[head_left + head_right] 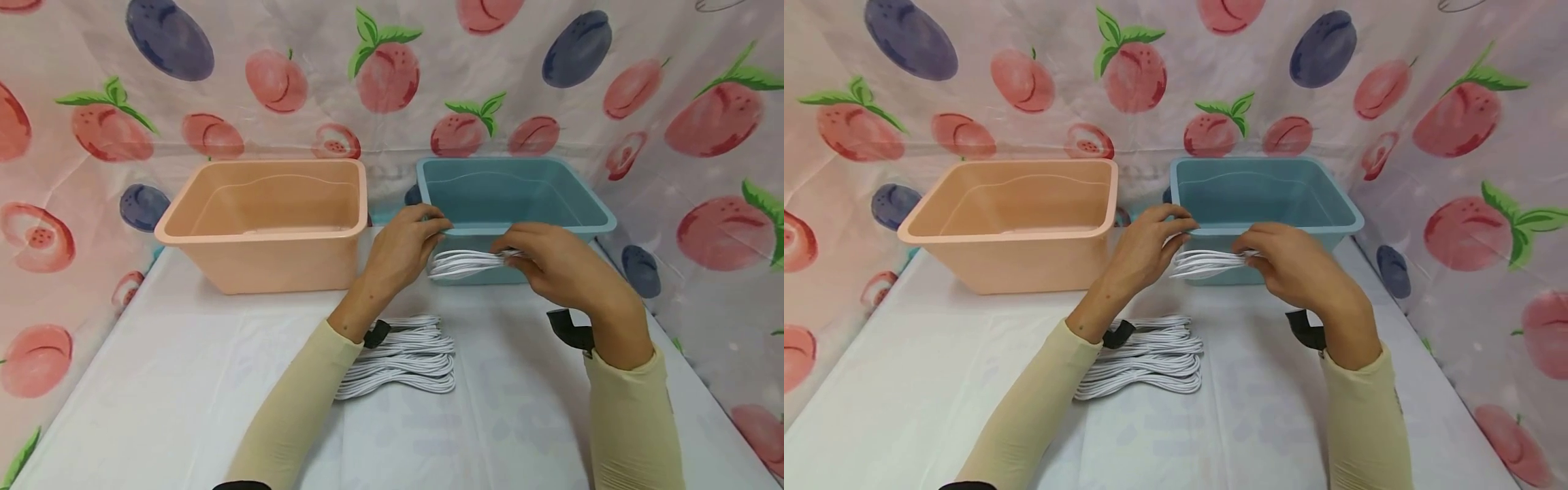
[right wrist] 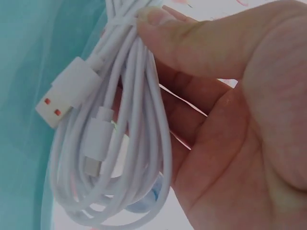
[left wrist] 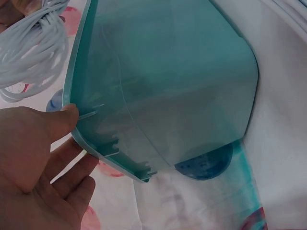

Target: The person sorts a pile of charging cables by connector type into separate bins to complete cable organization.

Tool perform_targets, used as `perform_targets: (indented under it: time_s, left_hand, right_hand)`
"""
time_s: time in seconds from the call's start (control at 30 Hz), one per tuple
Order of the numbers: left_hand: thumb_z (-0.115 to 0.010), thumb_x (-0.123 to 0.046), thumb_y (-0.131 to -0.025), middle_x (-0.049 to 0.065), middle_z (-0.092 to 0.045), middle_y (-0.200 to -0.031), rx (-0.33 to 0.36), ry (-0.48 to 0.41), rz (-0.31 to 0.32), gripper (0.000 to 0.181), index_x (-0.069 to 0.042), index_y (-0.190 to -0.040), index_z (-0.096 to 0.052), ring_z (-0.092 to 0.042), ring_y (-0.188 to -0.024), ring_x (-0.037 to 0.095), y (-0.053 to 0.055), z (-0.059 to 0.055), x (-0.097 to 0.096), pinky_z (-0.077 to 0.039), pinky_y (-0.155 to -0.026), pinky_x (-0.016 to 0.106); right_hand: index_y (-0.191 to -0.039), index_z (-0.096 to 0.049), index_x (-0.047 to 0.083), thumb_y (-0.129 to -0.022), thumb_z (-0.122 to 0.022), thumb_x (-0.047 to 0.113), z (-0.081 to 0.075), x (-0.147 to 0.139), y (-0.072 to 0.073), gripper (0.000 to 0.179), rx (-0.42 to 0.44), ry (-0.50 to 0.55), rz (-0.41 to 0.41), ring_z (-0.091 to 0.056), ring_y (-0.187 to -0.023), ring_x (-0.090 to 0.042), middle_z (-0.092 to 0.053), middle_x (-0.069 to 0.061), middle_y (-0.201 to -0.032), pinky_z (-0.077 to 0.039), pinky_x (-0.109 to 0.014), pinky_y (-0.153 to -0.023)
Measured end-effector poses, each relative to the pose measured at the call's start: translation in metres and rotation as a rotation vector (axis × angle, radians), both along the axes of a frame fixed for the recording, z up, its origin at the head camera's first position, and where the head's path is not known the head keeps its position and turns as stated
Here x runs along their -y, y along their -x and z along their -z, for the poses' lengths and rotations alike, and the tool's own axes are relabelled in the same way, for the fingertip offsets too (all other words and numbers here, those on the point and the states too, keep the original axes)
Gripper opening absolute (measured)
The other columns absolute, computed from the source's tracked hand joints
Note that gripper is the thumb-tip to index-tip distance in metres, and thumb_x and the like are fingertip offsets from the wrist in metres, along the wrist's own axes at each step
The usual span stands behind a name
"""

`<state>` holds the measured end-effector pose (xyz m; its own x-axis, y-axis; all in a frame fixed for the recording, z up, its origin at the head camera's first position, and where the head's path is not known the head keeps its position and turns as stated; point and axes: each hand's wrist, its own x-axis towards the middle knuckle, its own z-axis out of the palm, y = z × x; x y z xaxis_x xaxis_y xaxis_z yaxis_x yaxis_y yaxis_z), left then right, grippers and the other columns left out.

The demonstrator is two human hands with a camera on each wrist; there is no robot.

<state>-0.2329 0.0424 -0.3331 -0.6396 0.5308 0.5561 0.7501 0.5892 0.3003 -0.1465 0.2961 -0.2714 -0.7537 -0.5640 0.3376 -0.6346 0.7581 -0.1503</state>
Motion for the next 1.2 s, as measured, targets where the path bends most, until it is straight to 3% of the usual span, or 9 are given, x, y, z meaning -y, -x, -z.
perform_targets:
  time_s: [0.17, 0.3, 0.53, 0.77, 0.9, 1.13, 1.2]
  left_hand:
    - [-0.066, -0.018, -0.107, 0.001, -0.066, -0.136, -0.003, -0.001, 0.004, 0.024, -0.018, -0.128, -0.079, -0.057, -0.133, 0.022, 0.0, 0.0, 0.001, -0.054, -0.105, 0.033]
    - [-0.066, -0.017, -0.107, 0.002, -0.067, -0.135, -0.008, -0.002, 0.01, 0.024, -0.017, -0.128, -0.079, -0.057, -0.132, 0.022, 0.0, 0.001, 0.0, -0.052, -0.107, 0.033]
    - [-0.066, -0.017, -0.107, 0.001, -0.067, -0.134, -0.021, -0.008, -0.007, 0.026, -0.016, -0.13, -0.078, -0.058, -0.131, 0.021, -0.001, 0.002, 0.001, -0.054, -0.103, 0.032]
    - [-0.067, -0.019, -0.107, 0.001, -0.068, -0.134, -0.027, -0.026, -0.005, 0.025, -0.016, -0.128, -0.079, -0.059, -0.13, 0.021, -0.001, 0.002, 0.002, -0.055, -0.102, 0.032]
    - [-0.067, -0.019, -0.107, 0.001, -0.068, -0.134, -0.025, -0.022, 0.001, 0.024, -0.016, -0.127, -0.079, -0.059, -0.13, 0.021, -0.001, 0.001, 0.002, -0.054, -0.103, 0.032]
    - [-0.066, -0.018, -0.107, 0.001, -0.067, -0.134, -0.015, -0.014, 0.008, 0.024, -0.018, -0.128, -0.079, -0.058, -0.13, 0.022, -0.001, 0.001, 0.0, -0.053, -0.104, 0.033]
    - [-0.066, -0.018, -0.107, 0.001, -0.067, -0.134, -0.013, -0.014, 0.007, 0.024, -0.018, -0.128, -0.079, -0.058, -0.13, 0.022, -0.001, 0.0, 0.0, -0.053, -0.105, 0.033]
  right_hand:
    - [-0.114, -0.077, 0.011, -0.089, -0.076, -0.011, -0.004, -0.005, -0.001, 0.034, -0.09, 0.036, -0.004, -0.063, -0.088, -0.017, -0.072, 0.0, -0.105, -0.056, -0.042, -0.073]
    - [-0.113, -0.077, 0.009, -0.087, -0.076, -0.016, -0.006, -0.007, -0.002, 0.036, -0.169, 0.078, 0.035, -0.065, -0.095, -0.021, -0.072, -0.003, -0.106, -0.057, -0.043, -0.08]
    - [-0.112, -0.076, 0.003, -0.089, -0.073, -0.018, 0.0, -0.011, 0.009, 0.032, -0.345, 0.184, 0.025, -0.067, -0.104, -0.028, -0.073, -0.012, -0.11, -0.046, -0.019, -0.096]
    - [-0.111, -0.077, 0.002, -0.092, -0.071, -0.016, 0.008, -0.015, 0.025, 0.027, -0.427, 0.259, 0.055, -0.067, -0.102, -0.031, -0.074, -0.013, -0.109, -0.041, -0.012, -0.097]
    - [-0.111, -0.077, 0.003, -0.093, -0.069, -0.016, 0.014, -0.019, 0.033, 0.027, -0.433, 0.274, 0.085, -0.066, -0.104, -0.031, -0.073, -0.013, -0.11, -0.045, -0.018, -0.096]
    - [-0.111, -0.076, 0.002, -0.095, -0.065, -0.017, 0.028, -0.027, 0.047, 0.027, -0.386, 0.273, 0.133, -0.066, -0.108, -0.034, -0.073, -0.013, -0.11, -0.054, -0.049, -0.094]
    - [-0.112, -0.075, 0.001, -0.095, -0.065, -0.017, 0.031, -0.03, 0.051, 0.027, -0.371, 0.269, 0.146, -0.065, -0.108, -0.035, -0.073, -0.014, -0.11, -0.054, -0.053, -0.093]
